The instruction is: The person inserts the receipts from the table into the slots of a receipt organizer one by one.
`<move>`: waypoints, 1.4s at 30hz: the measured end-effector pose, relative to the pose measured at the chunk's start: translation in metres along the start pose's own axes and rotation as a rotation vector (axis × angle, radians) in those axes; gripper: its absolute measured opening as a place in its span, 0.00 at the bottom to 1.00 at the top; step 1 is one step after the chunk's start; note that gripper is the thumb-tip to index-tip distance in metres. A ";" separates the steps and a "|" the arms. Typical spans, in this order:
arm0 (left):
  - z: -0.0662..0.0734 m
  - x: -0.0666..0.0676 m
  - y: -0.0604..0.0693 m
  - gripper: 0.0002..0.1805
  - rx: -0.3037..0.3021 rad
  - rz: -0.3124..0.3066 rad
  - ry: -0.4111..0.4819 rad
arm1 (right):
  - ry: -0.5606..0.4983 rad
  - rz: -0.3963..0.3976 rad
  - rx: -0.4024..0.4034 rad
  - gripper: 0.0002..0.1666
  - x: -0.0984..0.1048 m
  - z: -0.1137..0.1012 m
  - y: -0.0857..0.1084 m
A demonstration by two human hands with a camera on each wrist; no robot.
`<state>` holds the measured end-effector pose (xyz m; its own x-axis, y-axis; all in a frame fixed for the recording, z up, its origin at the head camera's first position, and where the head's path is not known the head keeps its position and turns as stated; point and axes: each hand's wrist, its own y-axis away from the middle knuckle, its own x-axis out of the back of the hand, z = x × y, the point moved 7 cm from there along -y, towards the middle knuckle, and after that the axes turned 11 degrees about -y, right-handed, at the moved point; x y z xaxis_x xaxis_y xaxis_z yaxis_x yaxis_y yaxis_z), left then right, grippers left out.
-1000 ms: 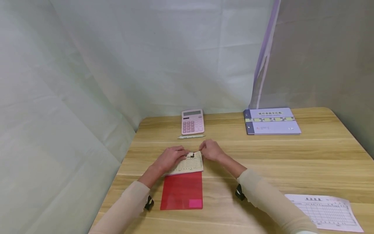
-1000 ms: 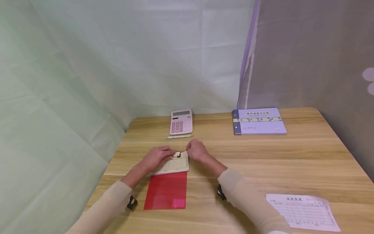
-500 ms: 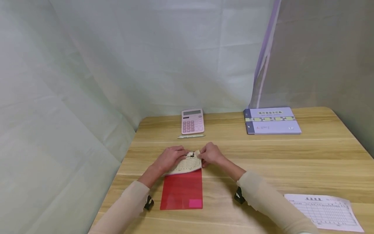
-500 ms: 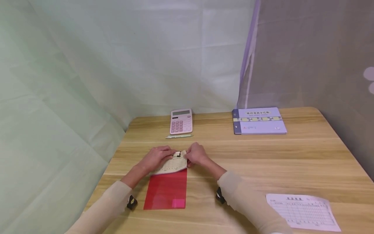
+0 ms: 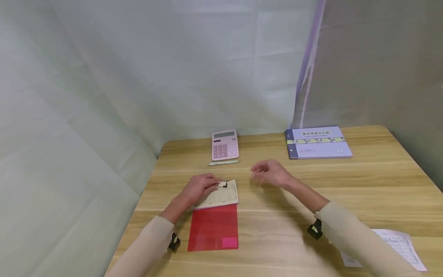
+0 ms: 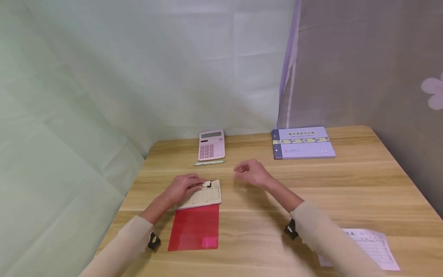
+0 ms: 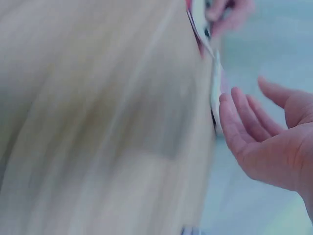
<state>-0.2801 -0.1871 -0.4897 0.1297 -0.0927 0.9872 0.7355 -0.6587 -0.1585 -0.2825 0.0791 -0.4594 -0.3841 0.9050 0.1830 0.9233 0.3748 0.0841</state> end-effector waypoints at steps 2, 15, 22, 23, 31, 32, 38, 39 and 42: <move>0.000 0.000 0.000 0.17 0.002 0.004 -0.003 | 0.049 -0.009 0.036 0.18 0.023 -0.004 0.012; 0.000 0.001 -0.003 0.16 0.003 0.004 0.024 | 0.093 -0.067 0.019 0.25 0.150 0.023 0.126; -0.002 0.000 -0.001 0.17 0.021 0.002 0.024 | 0.124 -0.057 -0.020 0.22 0.193 0.051 0.186; -0.002 0.000 0.000 0.18 0.030 -0.006 0.027 | 0.130 -0.060 -0.026 0.22 0.198 0.057 0.193; -0.005 -0.002 0.001 0.18 0.084 -0.043 0.072 | 0.107 -0.061 -0.060 0.17 0.227 0.104 0.240; -0.005 -0.002 0.000 0.18 0.081 -0.040 0.069 | 0.079 -0.058 -0.044 0.17 0.229 0.109 0.245; -0.004 -0.004 0.000 0.18 0.068 -0.038 0.047 | -0.016 0.034 0.044 0.30 0.239 0.128 0.266; -0.004 -0.004 0.000 0.18 0.071 -0.041 0.045 | 0.009 0.057 0.058 0.31 0.239 0.130 0.269; -0.004 -0.004 0.000 0.18 0.078 -0.049 0.039 | 0.076 0.121 0.058 0.24 0.240 0.134 0.275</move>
<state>-0.2833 -0.1898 -0.4933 0.0677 -0.0920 0.9935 0.7900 -0.6033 -0.1097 -0.1201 0.4263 -0.5235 -0.2672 0.9273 0.2620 0.9609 0.2768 0.0003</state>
